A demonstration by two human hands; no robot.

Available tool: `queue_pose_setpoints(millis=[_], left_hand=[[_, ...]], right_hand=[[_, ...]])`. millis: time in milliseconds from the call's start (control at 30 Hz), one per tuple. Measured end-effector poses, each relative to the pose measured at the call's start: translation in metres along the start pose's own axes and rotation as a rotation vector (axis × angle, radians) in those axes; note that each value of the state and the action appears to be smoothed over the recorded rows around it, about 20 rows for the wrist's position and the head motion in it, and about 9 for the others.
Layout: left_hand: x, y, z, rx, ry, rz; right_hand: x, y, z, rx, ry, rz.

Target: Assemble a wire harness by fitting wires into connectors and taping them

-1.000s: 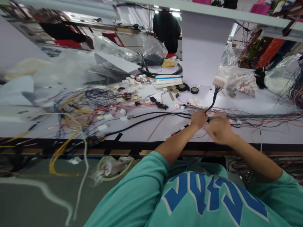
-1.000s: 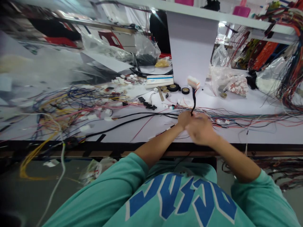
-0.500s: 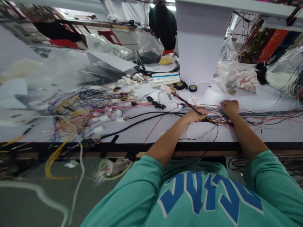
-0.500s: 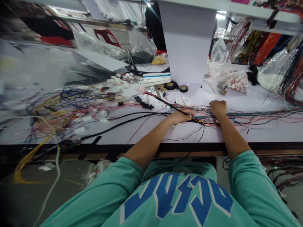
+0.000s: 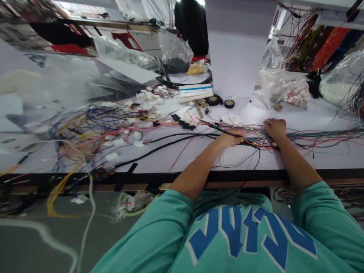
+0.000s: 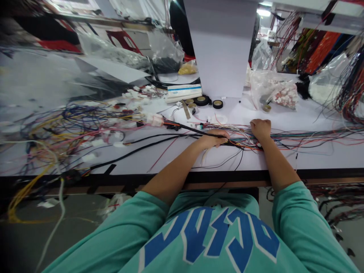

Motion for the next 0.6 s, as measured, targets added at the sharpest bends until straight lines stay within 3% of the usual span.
queue_pose_setpoints(millis=[233, 433, 600], left_hand=[[0.002, 0.006, 0.002, 0.055, -0.062, 0.028], [0.009, -0.001, 0.004, 0.232, -0.093, -0.148], [0.012, 0.003, 0.005, 0.319, -0.094, -0.136]], right_hand=[[0.001, -0.002, 0.002, -0.014, -0.016, -0.017], [-0.001, 0.001, 0.002, -0.055, 0.012, -0.007], [0.003, 0.003, -0.003, -0.053, -0.004, -0.016]])
Point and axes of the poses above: each hand's wrist, its own x-axis towards the middle knuckle, its own z-axis out of the back of the hand, y = z × x, the point moved 8 cm from there along x, towards the middle knuckle, and after that the axes turned 3 degrees about -z, right-handed, at the moved point
